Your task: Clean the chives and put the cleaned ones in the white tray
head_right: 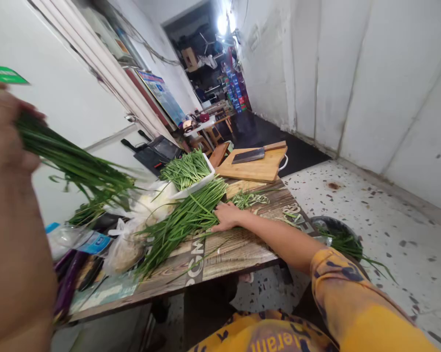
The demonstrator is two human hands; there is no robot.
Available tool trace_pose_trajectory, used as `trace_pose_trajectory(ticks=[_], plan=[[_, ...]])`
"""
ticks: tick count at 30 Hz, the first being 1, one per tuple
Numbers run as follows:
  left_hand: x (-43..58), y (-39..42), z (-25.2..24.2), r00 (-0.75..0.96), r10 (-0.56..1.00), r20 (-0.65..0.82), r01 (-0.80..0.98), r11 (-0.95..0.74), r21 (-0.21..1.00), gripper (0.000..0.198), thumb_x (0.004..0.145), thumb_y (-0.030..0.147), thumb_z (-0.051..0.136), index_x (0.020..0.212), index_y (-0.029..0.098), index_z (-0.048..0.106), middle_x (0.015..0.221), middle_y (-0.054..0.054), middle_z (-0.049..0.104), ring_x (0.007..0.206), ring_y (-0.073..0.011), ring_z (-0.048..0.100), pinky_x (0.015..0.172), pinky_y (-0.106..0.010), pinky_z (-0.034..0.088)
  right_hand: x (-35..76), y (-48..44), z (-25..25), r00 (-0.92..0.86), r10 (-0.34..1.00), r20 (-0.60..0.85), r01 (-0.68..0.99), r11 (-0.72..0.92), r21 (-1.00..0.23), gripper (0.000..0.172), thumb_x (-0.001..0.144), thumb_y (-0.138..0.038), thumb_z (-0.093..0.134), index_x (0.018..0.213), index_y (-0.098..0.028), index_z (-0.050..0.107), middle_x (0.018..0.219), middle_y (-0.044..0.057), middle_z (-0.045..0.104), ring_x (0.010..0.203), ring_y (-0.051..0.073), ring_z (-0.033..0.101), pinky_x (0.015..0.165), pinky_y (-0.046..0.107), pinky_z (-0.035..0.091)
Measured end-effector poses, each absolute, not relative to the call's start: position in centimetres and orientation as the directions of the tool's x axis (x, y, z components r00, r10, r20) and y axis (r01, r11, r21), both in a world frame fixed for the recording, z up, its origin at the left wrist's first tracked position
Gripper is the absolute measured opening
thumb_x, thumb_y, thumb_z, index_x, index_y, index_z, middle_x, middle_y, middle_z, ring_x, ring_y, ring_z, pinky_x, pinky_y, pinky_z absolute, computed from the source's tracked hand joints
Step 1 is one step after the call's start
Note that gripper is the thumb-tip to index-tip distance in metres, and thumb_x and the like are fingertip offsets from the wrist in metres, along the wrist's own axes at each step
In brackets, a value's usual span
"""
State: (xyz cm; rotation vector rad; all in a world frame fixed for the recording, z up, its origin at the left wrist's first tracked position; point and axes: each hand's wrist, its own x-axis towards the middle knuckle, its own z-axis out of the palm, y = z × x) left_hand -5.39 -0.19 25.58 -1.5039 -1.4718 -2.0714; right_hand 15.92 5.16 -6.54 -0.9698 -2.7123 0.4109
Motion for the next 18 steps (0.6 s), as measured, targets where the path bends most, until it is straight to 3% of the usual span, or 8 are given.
trace_pose_trajectory(ticks=[1,3,5,7,11,15,18], plan=[[-4.7,-0.4,23.4,-0.314,0.371,0.874,0.756,-0.459,0.467,0.029,0.083,0.021,0.054,0.105,0.004,0.063,0.087,0.004,0.062,0.088,-0.0113,0.063,0.087,-0.047,0.048,16.5,5.7,-5.9,-0.761,0.635,0.132,0.549,0.739,-0.391,0.066,0.077,-0.056,0.066,0.124,-0.010,0.062,0.131,0.019,0.060,0.120,0.032,0.056,0.101,0.041,0.042],[-3.4,-0.1,17.6,-0.219,0.481,0.849,0.891,-0.256,0.374,0.030,0.075,0.030,0.069,0.095,0.008,0.070,0.083,0.000,0.067,0.083,-0.0180,0.065,0.086,-0.048,0.051,17.5,7.1,-4.9,-0.679,0.701,0.218,0.573,0.692,-0.439,0.053,0.084,-0.051,0.061,0.122,-0.015,0.064,0.124,0.013,0.065,0.113,0.026,0.061,0.094,0.033,0.045],[-2.1,1.0,10.6,-0.103,0.707,0.700,0.943,-0.155,0.295,0.026,0.079,0.035,0.066,0.089,0.011,0.070,0.083,-0.006,0.070,0.079,-0.0217,0.065,0.082,-0.043,0.053,18.2,8.6,-4.3,-0.532,0.805,0.264,0.707,0.593,-0.384,0.036,0.091,-0.039,0.052,0.113,-0.016,0.069,0.113,0.012,0.070,0.106,0.025,0.063,0.088,0.031,0.046],[-1.2,2.5,4.1,0.028,0.849,0.527,0.962,-0.166,0.217,0.022,0.084,0.029,0.058,0.094,0.012,0.070,0.093,-0.012,0.072,0.088,-0.0260,0.066,0.082,-0.039,0.052,18.4,10.0,-4.3,-0.451,0.857,0.250,0.807,0.511,-0.296,0.029,0.091,-0.028,0.049,0.103,-0.016,0.073,0.104,0.014,0.072,0.099,0.025,0.065,0.082,0.031,0.046],[-0.7,4.9,-3.8,0.044,0.906,0.422,0.952,-0.166,0.256,0.024,0.088,0.025,0.049,0.097,0.016,0.069,0.102,-0.013,0.072,0.096,-0.0253,0.066,0.083,-0.032,0.048,17.7,12.1,-5.3,-0.508,0.835,0.212,0.810,0.547,-0.210,0.023,0.083,-0.021,0.056,0.097,-0.017,0.074,0.104,0.012,0.071,0.100,0.023,0.063,0.079,0.027,0.044],[-1.3,5.6,-5.2,-0.038,0.905,0.423,0.928,-0.125,0.351,0.027,0.089,0.032,0.049,0.099,0.018,0.069,0.100,-0.011,0.073,0.095,-0.0243,0.066,0.078,-0.029,0.046,17.2,13.0,-5.8,-0.564,0.795,0.222,0.785,0.600,-0.153,0.024,0.087,-0.023,0.053,0.094,-0.016,0.074,0.106,0.012,0.070,0.110,0.025,0.058,0.086,0.029,0.042],[-1.3,5.6,-5.2,-0.067,0.909,0.412,0.912,-0.112,0.395,0.026,0.088,0.034,0.051,0.099,0.020,0.069,0.098,-0.010,0.073,0.094,-0.0237,0.066,0.076,-0.028,0.044,17.1,13.4,-5.6,-0.628,0.752,0.201,0.750,0.654,-0.100,0.025,0.088,-0.024,0.053,0.103,-0.017,0.072,0.108,0.012,0.070,0.104,0.025,0.060,0.085,0.032,0.042]])
